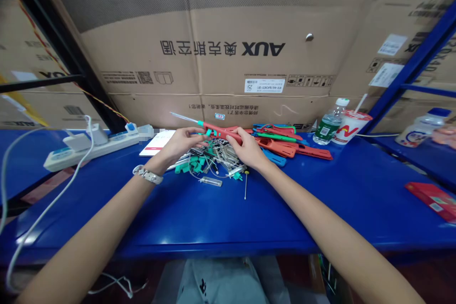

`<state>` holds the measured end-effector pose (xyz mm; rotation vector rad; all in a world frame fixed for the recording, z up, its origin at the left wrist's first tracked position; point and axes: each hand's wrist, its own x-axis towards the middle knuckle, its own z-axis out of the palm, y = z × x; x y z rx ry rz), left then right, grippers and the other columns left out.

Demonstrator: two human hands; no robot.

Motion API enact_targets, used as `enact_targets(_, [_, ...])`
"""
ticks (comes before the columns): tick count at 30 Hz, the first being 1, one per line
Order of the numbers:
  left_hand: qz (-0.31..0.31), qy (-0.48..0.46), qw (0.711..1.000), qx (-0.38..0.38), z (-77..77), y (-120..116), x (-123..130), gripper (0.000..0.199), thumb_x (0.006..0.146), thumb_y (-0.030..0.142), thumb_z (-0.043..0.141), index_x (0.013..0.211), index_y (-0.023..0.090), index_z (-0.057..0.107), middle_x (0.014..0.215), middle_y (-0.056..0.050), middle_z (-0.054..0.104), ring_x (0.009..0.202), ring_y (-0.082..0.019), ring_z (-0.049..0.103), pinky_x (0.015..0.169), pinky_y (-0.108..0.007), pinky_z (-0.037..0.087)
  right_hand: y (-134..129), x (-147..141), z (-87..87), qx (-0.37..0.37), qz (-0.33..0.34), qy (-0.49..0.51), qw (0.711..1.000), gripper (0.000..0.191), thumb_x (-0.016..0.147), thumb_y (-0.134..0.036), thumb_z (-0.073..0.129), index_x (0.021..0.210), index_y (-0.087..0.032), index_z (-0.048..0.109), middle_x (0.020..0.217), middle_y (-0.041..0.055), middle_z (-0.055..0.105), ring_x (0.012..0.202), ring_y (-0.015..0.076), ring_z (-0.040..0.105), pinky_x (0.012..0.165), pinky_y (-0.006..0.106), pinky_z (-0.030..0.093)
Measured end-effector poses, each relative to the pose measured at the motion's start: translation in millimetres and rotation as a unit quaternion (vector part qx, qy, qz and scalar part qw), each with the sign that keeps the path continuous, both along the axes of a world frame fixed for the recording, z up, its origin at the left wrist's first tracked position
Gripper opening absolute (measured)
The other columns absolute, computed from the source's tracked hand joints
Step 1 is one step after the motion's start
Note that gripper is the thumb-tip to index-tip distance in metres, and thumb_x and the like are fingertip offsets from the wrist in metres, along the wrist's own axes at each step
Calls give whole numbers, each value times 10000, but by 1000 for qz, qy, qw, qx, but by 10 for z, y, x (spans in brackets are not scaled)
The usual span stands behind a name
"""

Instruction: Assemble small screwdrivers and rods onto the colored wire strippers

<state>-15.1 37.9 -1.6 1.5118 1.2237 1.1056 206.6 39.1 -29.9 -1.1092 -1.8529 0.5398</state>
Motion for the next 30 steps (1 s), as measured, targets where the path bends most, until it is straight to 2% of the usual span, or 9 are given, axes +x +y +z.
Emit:
enact_targets(5, [-26,157,982,99,-64,-21,-106,239,828,244,710,1040,134,711,883,-92,766,808,-211,720,693,-319,547,-45,-18,-26,-6,-14,19,1000,280,933,-491,528,924,-212,554,676,-19,527,585,154,447,576,278,338])
enact_targets(8, [-34,253,952,168,-63,-48,-158,222,828,287,707,1005,155,730,961,-100,772,887,-237,715,791,-365,559,-93,-16,-45,-18,-8,20,1000,296,949,-503,505,974,-214,565,673,-25,522,579,155,450,568,275,339])
enact_targets(11, [-32,293,925,241,-54,-143,-187,256,869,363,686,1036,172,724,1050,-103,762,955,-249,703,887,-406,548,-148,12,-54,-15,-7,15,1000,321,969,-515,479,1018,-215,582,667,-32,511,571,152,447,565,275,341])
enact_targets(14, [-71,325,873,357,-118,-338,-165,380,952,447,599,1220,185,664,1243,-121,702,1168,-272,635,1037,-468,482,-186,47,-59,-15,-7,22,1000,330,983,-511,454,1037,-214,587,660,-35,507,566,152,454,570,279,352])
enact_targets(16, [-117,375,828,401,-222,-474,-120,588,946,545,599,1426,213,533,1514,-139,520,1407,-312,459,1175,-533,343,-201,56,-64,-14,-6,30,999,330,985,-510,454,1041,-213,587,668,-33,519,570,154,469,576,282,364])
enact_targets(18, [-151,427,796,402,-353,-549,-66,756,934,626,577,1557,249,372,1643,-122,341,1522,-343,285,1239,-586,187,-210,50,-70,-17,-5,35,999,338,982,-517,460,1048,-212,589,668,-31,530,568,156,481,571,282,370])
enact_targets(21, [-162,471,781,377,-524,-488,-2,662,1016,577,450,1581,252,331,1671,-115,275,1552,-325,223,1255,-591,108,-223,25,-76,-21,-3,37,999,358,981,-527,462,1062,-207,603,677,-20,558,582,163,504,572,280,381])
enact_targets(24, [-163,492,771,371,-603,-312,35,596,1054,529,380,1565,221,362,1663,-131,289,1566,-297,183,1260,-576,58,-232,14,-76,-15,3,32,999,368,989,-517,458,1080,-200,620,726,4,604,625,169,533,593,279,394])
enact_targets(30, [-173,483,768,383,-602,-133,68,611,1042,567,383,1550,228,386,1640,-138,344,1554,-285,229,1263,-551,63,-222,26,-89,-10,16,23,1000,404,1005,-495,441,1184,-187,632,777,21,631,655,169,542,606,278,404])
